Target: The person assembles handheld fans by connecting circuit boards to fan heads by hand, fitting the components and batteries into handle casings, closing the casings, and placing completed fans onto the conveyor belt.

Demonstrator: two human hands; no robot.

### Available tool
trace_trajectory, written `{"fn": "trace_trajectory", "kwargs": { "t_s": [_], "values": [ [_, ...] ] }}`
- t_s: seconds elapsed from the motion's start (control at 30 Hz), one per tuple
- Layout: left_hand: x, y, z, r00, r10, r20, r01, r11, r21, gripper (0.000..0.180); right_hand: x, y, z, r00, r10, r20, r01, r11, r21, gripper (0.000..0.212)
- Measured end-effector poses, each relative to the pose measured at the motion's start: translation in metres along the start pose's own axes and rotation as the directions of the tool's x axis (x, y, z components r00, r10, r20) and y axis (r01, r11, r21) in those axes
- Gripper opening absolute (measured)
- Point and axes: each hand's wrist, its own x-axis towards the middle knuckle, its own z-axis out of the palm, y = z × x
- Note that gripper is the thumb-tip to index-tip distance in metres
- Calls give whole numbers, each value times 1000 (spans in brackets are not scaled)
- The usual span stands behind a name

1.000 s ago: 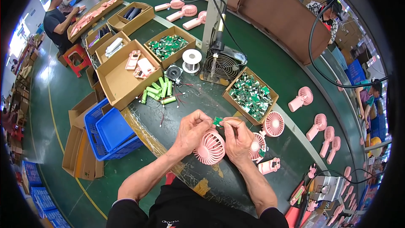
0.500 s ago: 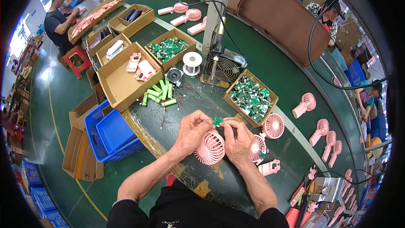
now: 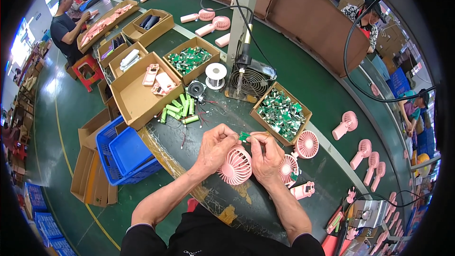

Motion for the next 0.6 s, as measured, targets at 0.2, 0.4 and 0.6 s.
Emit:
{"fn": "trace_trajectory", "kwargs": {
  "t_s": [0.2, 0.4, 0.6],
  "values": [
    [7, 0, -1, 1000, 16, -2, -16, 1000, -19, 7, 8, 0, 2, 999, -32, 1, 32, 999, -16, 14],
    [23, 3, -3, 998, 67, -10, -66, 997, 34, 7, 20, 8, 7, 999, -51, -15, 50, 997, -53, 11],
    [43, 8, -6, 996, 84, -34, -80, 992, 100, 7, 35, 16, 14, 998, -58, -16, 57, 995, -79, 4]
  ]
}}
